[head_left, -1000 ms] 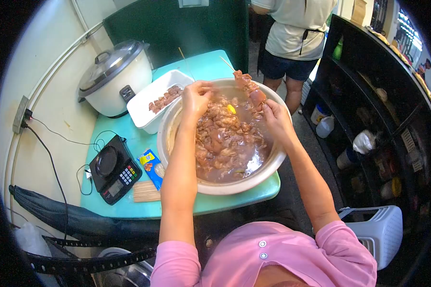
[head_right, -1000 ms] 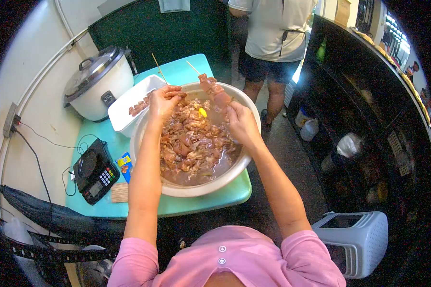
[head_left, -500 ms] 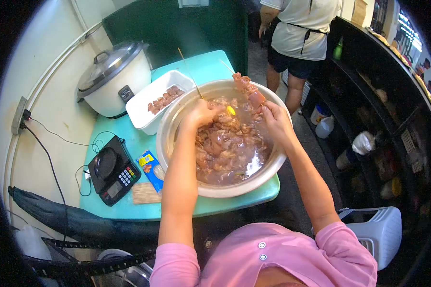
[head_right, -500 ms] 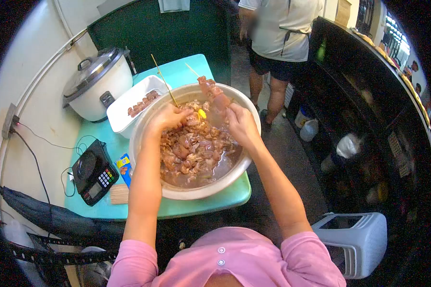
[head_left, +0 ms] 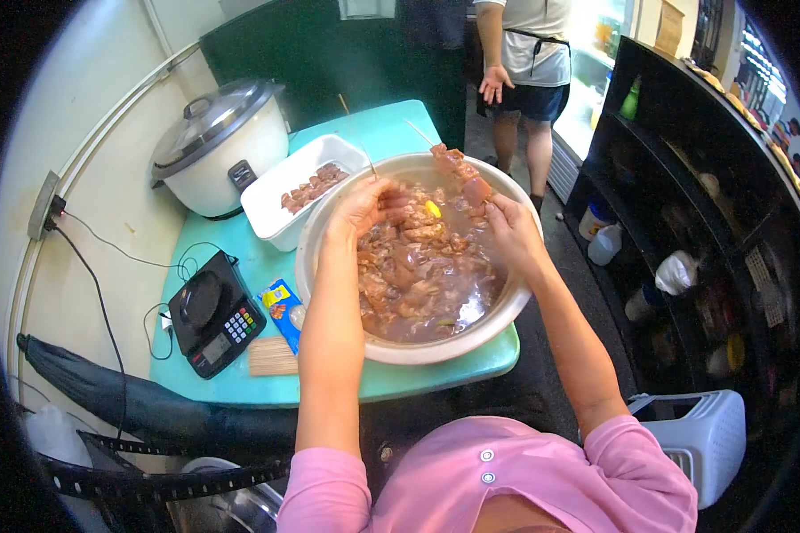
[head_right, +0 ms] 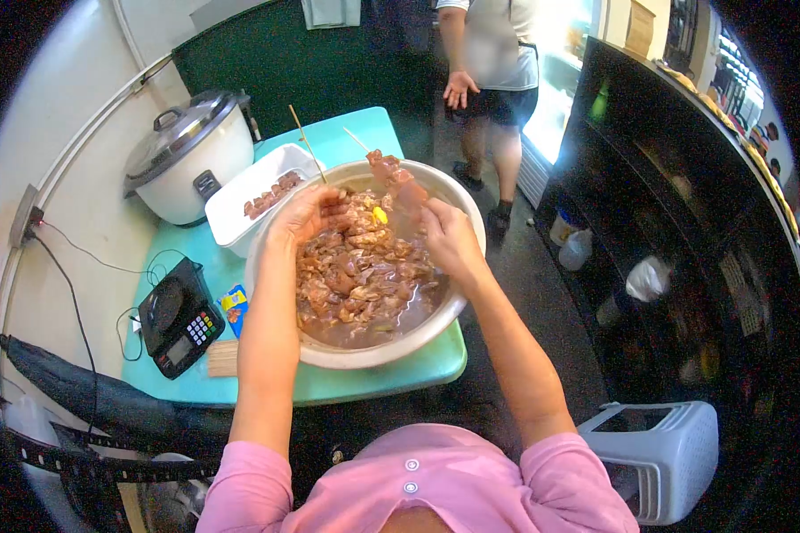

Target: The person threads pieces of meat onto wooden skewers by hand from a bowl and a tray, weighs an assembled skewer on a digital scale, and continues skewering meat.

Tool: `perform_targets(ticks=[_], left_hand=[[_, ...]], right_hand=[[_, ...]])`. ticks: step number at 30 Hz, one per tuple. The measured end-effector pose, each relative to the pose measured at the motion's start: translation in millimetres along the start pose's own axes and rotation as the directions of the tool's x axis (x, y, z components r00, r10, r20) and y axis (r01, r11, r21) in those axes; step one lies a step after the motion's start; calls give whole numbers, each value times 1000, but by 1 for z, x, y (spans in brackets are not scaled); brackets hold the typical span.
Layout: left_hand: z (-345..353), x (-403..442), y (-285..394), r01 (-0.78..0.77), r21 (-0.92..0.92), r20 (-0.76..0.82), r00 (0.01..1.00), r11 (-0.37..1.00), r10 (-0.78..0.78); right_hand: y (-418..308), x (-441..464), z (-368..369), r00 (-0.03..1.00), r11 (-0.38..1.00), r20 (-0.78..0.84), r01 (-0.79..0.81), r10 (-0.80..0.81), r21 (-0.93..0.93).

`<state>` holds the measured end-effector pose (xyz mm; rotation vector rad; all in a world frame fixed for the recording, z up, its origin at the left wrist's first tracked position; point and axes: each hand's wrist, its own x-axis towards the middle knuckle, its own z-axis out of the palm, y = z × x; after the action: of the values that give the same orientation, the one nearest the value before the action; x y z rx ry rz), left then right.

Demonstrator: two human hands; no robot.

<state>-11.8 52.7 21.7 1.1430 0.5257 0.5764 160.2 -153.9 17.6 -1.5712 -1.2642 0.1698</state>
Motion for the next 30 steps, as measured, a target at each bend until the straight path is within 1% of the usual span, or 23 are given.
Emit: perform_targets(ticks=[1,2,3,4,6,7,9,12,14,18,20,21,23,24,26,28,29,30], left_hand=[[-3,2,1,56,-81,18,998,995,-54],[0,-1,5,43,-82,8,999,996,-43],[5,-4,7,8,-141,31,1000,990,-3],[8,-6,9,-22,-200,52,998,980,34],[9,-10,11,-27,-219,26,999,975,34],[7,-7,10,-21,-234,24,999,972,28],[4,-2,7,-16,-252,23,999,968,23],[-3,4,3,-45,-306,43,997,951,61],[0,4,1,-170,-128,-30,985,977,168],[-2,1,3,-164,-79,-42,986,983,161],[-12,9,1,-179,100,-9,984,979,180],[-16,12,-3,-178,99,-10,984,979,180],[-10,5,1,-177,22,-157,971,984,178],[-8,3,4,-178,21,-158,971,984,179],[-10,3,7,-192,-168,-171,972,967,163],[-13,5,7,-210,-184,-165,970,960,180],[-15,6,6,-226,-199,-158,968,954,197],[-16,7,5,-228,-199,-159,967,953,198]], right_hand=[[-6,-1,-1,1000,1000,8,8,-8,4],[-17,-3,-3,999,999,29,-35,34,36],[-23,-3,-4,996,995,52,-79,76,66],[-22,-2,-2,996,995,59,-72,68,70],[-13,-2,-2,998,1000,66,-15,14,14],[-11,-1,-1,998,1000,66,-3,2,22],[-10,-2,0,997,1000,77,-12,11,13],[-10,-1,-1,995,1000,95,-18,19,-5],[-13,-1,-2,994,1000,103,-19,21,-18],[-21,-4,-4,993,999,108,-37,40,-31],[-21,-4,-4,992,998,115,-45,49,-33],[-20,-4,-4,992,999,121,-25,29,-31],[-19,-4,-4,992,1000,129,-4,8,-29],[-20,-4,-4,988,999,156,-6,14,-54],[-19,-3,-3,983,997,183,-5,19,-80],[-15,-4,-1,977,997,208,52,-40,-51],[-15,-4,-1,977,997,209,53,-41,-51],[-16,-4,-2,973,994,231,53,-31,-92]])
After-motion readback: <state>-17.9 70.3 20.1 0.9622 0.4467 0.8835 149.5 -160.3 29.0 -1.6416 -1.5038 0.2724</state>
